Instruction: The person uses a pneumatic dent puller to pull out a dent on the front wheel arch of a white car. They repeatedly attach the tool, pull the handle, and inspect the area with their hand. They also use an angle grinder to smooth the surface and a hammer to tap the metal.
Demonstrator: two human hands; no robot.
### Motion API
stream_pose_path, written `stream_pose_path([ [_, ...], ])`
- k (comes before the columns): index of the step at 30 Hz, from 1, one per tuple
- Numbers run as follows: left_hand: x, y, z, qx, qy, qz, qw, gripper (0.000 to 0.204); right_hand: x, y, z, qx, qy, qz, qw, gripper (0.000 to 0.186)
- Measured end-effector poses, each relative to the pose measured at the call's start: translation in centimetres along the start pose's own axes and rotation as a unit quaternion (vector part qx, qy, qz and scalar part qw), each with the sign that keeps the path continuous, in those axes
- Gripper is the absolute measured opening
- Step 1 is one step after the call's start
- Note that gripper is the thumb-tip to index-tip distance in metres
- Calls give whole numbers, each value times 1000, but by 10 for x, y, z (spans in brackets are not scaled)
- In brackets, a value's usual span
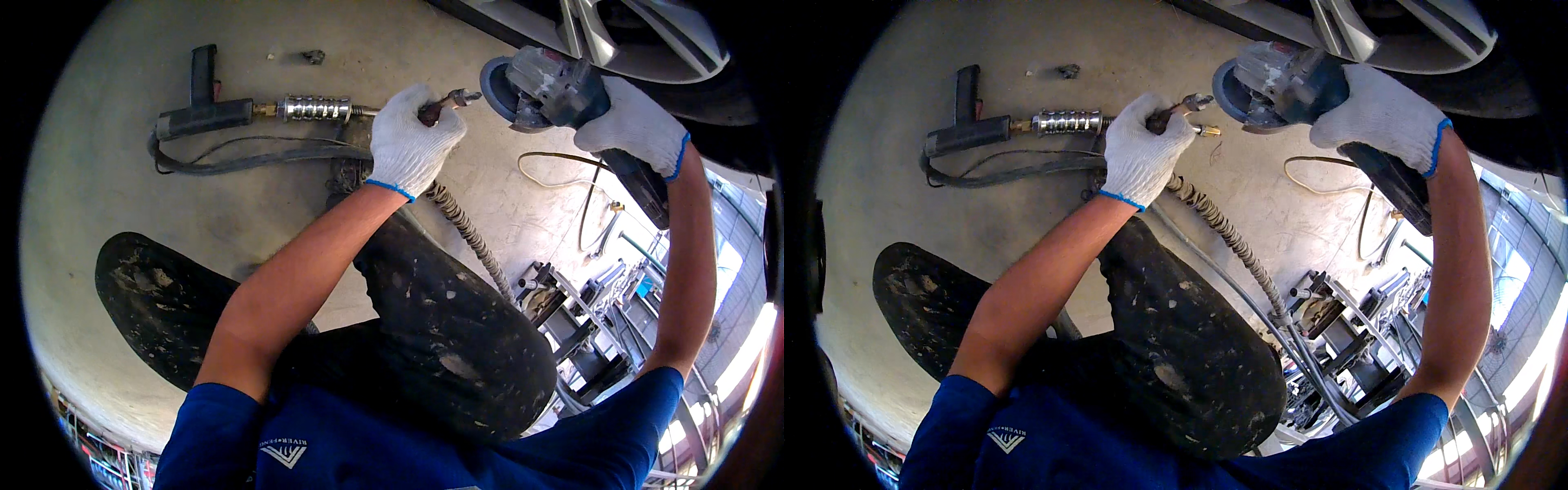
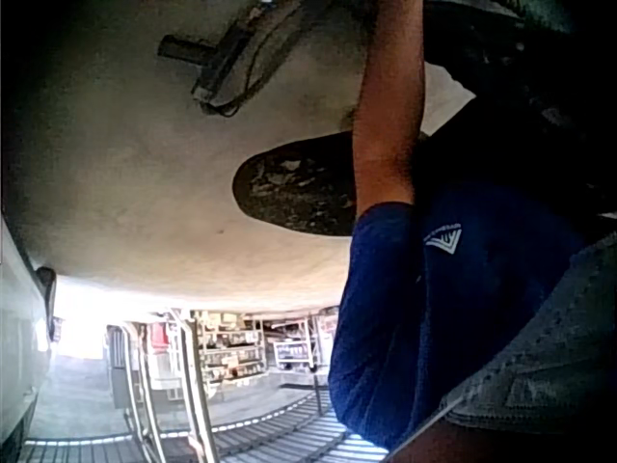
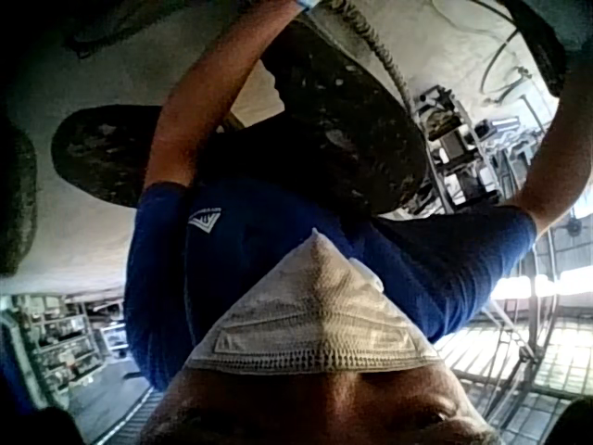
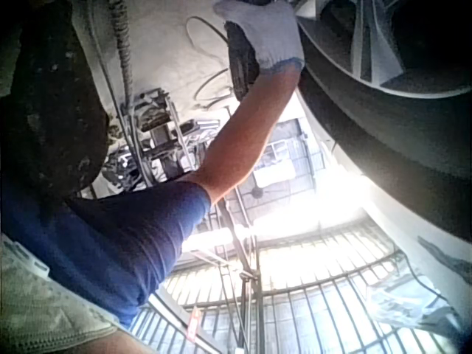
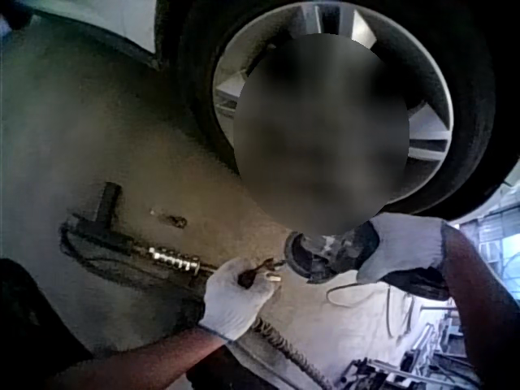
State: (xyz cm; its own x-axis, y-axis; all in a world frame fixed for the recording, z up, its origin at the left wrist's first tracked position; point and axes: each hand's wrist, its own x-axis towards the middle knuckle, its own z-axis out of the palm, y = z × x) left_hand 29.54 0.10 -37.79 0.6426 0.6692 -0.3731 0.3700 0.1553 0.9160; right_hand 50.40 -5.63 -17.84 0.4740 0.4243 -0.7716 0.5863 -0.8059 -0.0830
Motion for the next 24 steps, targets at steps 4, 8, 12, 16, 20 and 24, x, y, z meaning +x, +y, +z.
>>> stream_pose_path([
  [4,-1,-1,2,-24,12,15,1000,24,-1,2,-2,6,-5,0,1000,54],
  [8,-4,5,0,-8,10,26,1000,24,2,-1,-2,-35,-9,-14,999,56],
  [12,-4,0,0,-38,5,16,999,24,1,0,-4,-9,-20,0,1000,55],
  [16,-1,-2,-1,-1,19,38,999,23,-2,-3,-5,4,-9,-18,1000,52],
  [20,-4,1,-4,1,-2,18,1000,20,-1,-13,-3,2,-33,6,999,50],
  [24,-2,-2,-9,-139,-29,-58,988,17,-4,-4,2,76,-26,6,997,50],
])
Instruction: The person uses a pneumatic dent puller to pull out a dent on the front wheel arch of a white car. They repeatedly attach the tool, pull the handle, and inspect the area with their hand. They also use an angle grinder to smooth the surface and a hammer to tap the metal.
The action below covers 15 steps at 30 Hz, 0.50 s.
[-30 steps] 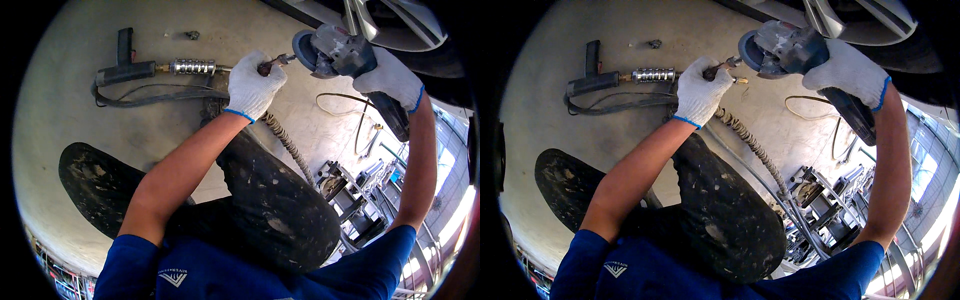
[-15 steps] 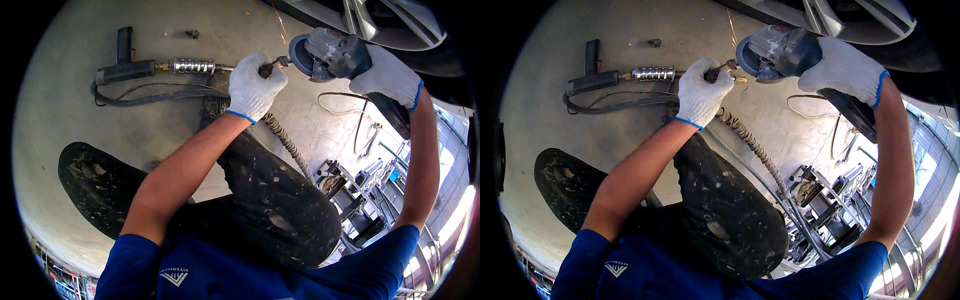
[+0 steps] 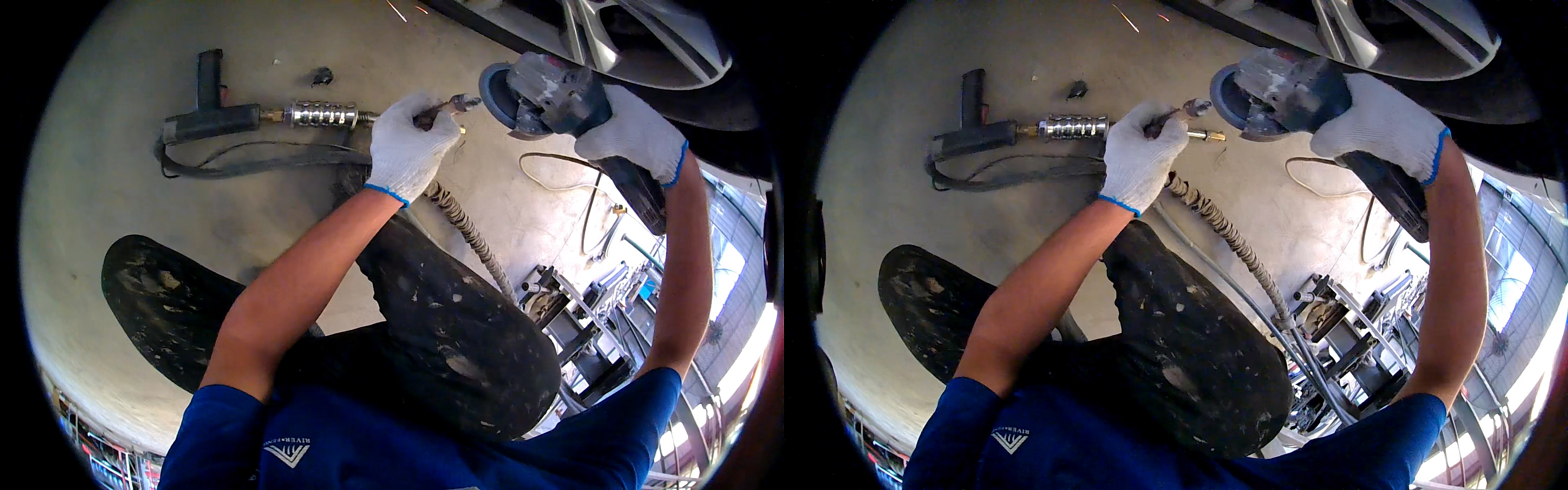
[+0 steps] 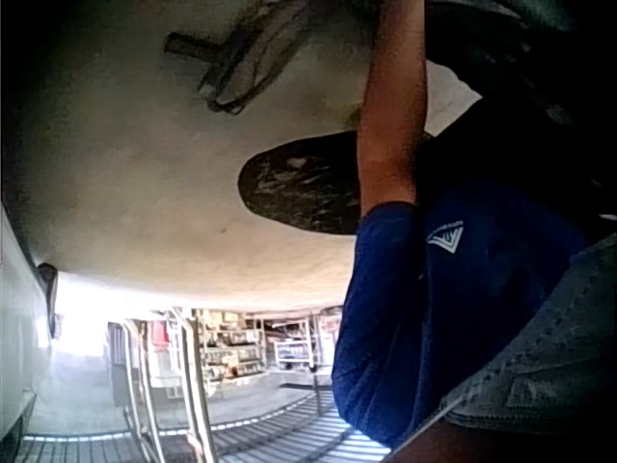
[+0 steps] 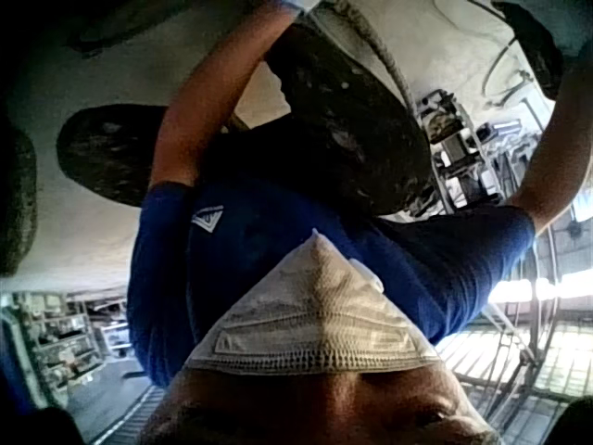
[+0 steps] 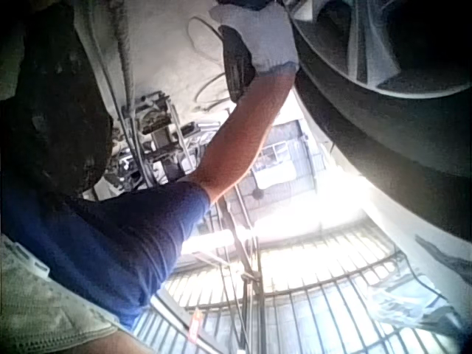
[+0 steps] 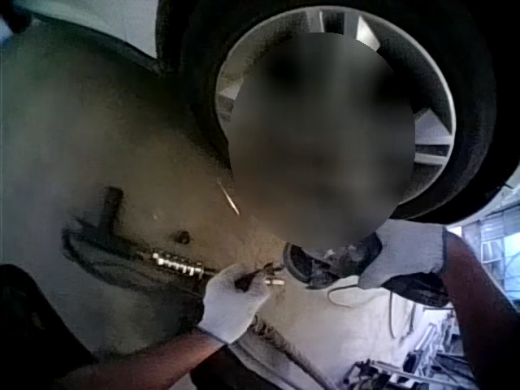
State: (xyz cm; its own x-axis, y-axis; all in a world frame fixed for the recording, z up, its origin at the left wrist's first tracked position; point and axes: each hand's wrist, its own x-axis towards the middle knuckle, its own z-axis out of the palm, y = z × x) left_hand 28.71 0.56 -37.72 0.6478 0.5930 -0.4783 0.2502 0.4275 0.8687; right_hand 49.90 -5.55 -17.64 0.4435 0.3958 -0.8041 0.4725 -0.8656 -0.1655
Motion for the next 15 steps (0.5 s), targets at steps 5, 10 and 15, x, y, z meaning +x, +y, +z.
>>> stream_pose_path([
  [5,7,-7,-6,-35,-23,-21,999,22,4,20,0,90,-27,11,996,50],
  [10,8,-9,-6,-48,-30,6,998,23,5,16,10,142,-69,15,987,47],
  [15,9,-8,-10,-53,-49,-28,997,24,1,33,17,136,-21,28,990,53],
])
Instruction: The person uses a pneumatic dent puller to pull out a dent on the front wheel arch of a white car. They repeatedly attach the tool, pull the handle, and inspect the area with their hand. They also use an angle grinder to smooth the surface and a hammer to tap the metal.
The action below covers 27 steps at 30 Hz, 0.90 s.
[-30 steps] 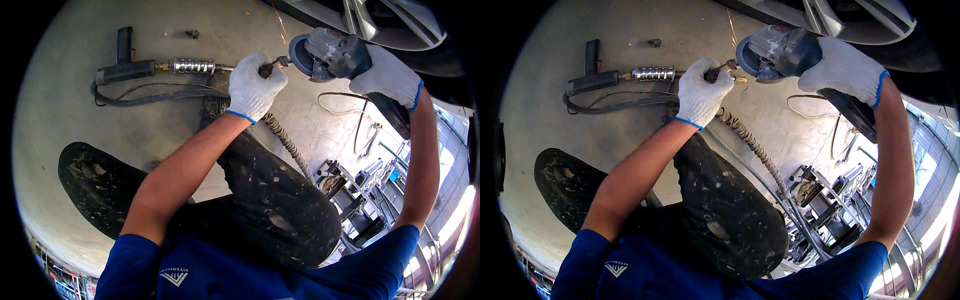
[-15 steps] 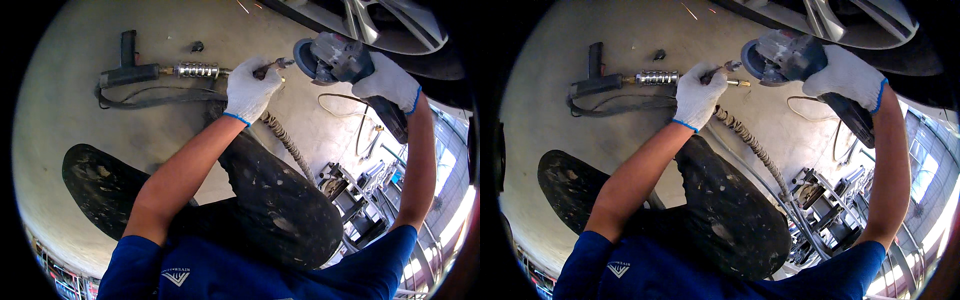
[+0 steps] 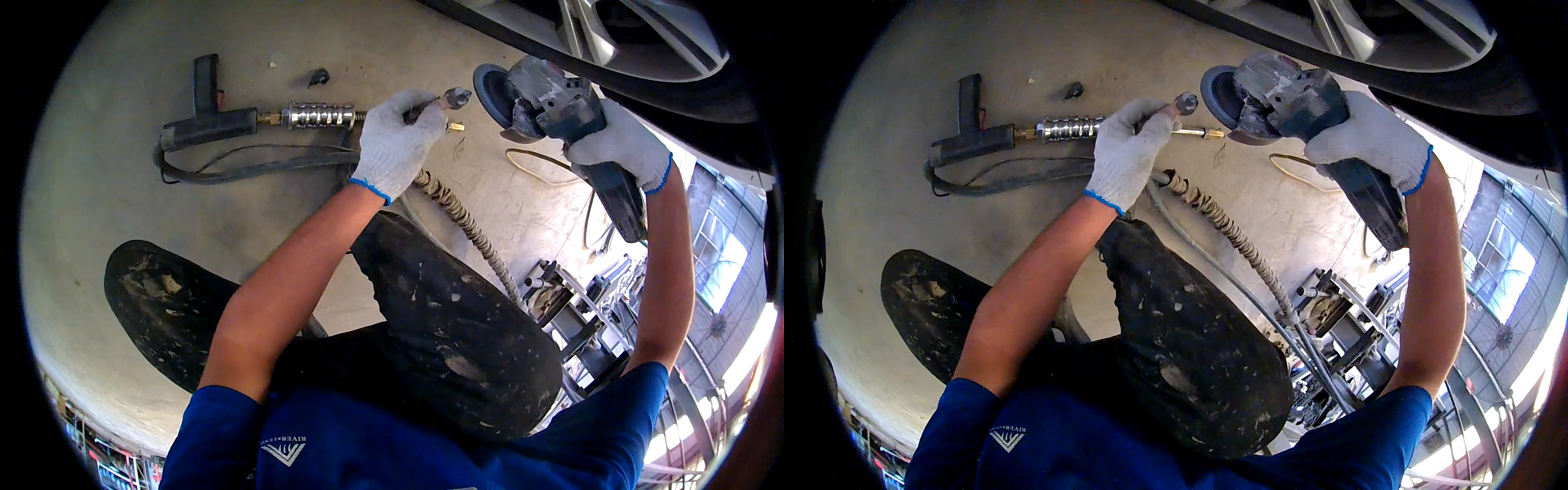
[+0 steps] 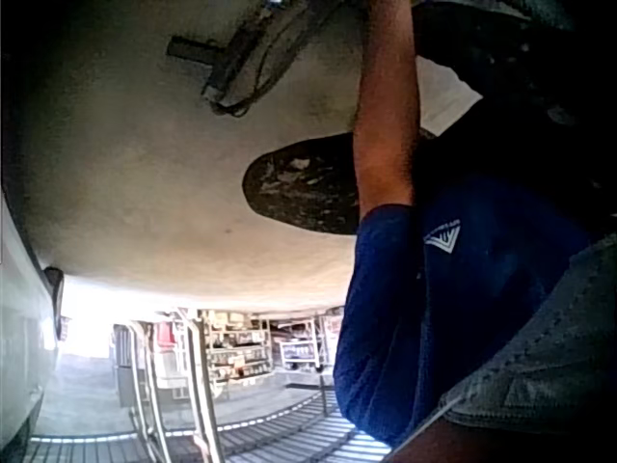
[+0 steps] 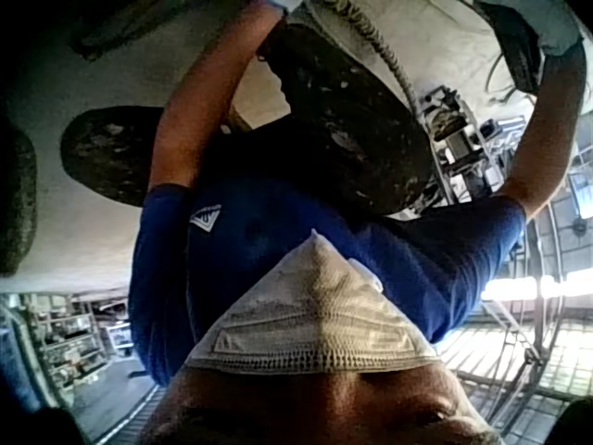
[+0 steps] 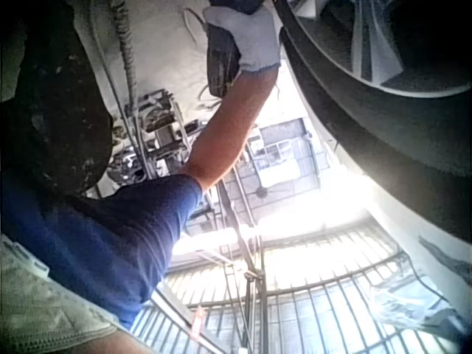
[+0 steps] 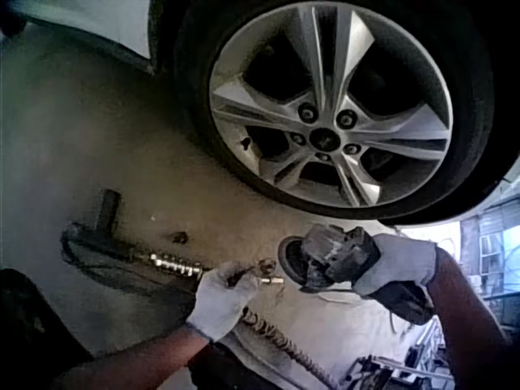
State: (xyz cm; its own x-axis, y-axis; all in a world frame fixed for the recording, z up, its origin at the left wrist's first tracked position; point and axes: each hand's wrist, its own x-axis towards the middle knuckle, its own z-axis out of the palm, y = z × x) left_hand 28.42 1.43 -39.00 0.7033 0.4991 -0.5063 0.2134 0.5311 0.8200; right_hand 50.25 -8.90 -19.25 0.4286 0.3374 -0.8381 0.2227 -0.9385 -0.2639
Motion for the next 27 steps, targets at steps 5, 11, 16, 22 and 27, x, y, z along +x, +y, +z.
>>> stream_pose_path([
  [5,4,-3,-7,-40,-3,17,999,25,-1,-6,13,7,9,-16,1000,46],
  [11,11,-3,-12,-44,-22,-35,998,22,3,11,22,19,52,-18,998,49],
  [16,8,1,-15,-51,-32,-30,998,21,4,-4,26,113,-5,-19,993,42],
  [22,9,-2,-14,-83,-29,-25,996,25,3,1,33,98,-7,-9,995,46],
  [27,8,1,-14,-52,-20,2,998,33,7,-2,31,115,-20,3,993,49],
])
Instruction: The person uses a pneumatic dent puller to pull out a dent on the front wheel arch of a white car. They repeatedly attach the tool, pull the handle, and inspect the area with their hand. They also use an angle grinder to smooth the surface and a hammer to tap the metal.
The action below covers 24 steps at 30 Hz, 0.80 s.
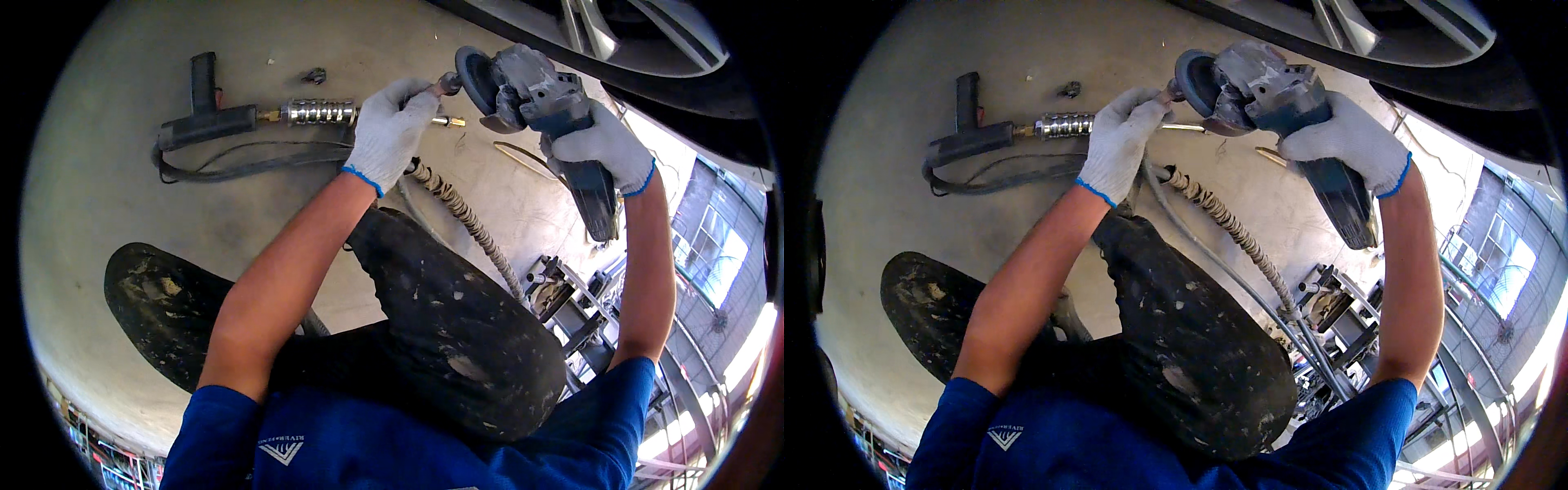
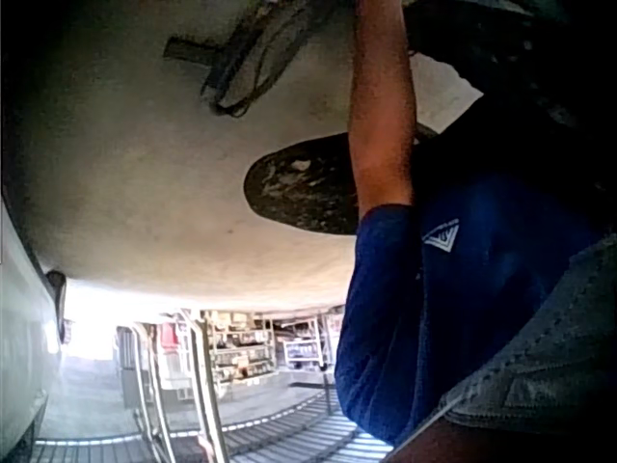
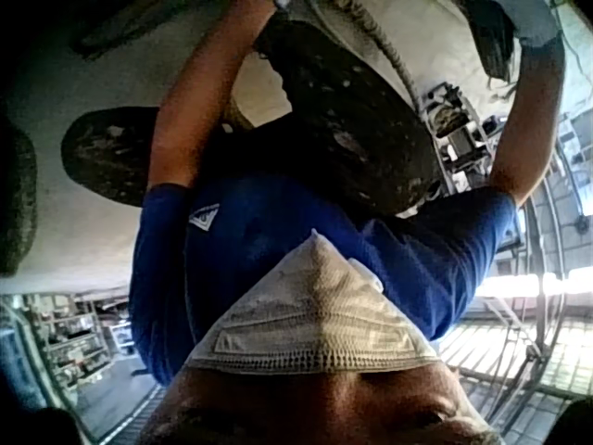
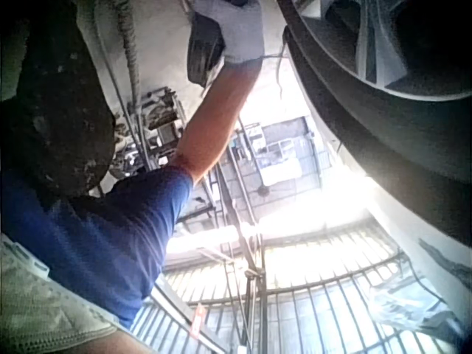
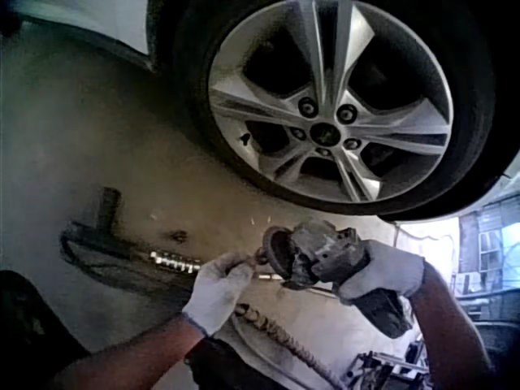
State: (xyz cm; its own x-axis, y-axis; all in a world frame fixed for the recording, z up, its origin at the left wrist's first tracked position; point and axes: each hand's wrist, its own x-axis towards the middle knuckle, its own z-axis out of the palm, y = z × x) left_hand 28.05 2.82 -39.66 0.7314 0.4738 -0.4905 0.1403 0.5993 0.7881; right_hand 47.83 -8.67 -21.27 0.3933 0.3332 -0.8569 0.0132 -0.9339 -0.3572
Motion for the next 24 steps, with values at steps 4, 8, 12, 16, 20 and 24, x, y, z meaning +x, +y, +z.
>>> stream_pose_path([
  [4,0,-1,-1,-15,-15,-29,999,26,4,8,-7,-56,24,-4,998,47],
  [8,0,2,-1,13,-21,-42,999,27,-1,3,-2,-18,13,-16,1000,44],
  [12,-2,10,-1,-55,-13,-31,998,28,4,9,2,-21,15,-47,999,43],
  [16,1,4,-2,-37,-27,-34,998,29,0,11,6,-17,51,-38,998,39],
  [20,2,2,-2,-23,-31,-36,999,28,5,16,2,-31,36,-46,998,38],
  [24,1,-3,4,3,38,1,999,32,1,3,-2,-93,41,-58,993,41],
])
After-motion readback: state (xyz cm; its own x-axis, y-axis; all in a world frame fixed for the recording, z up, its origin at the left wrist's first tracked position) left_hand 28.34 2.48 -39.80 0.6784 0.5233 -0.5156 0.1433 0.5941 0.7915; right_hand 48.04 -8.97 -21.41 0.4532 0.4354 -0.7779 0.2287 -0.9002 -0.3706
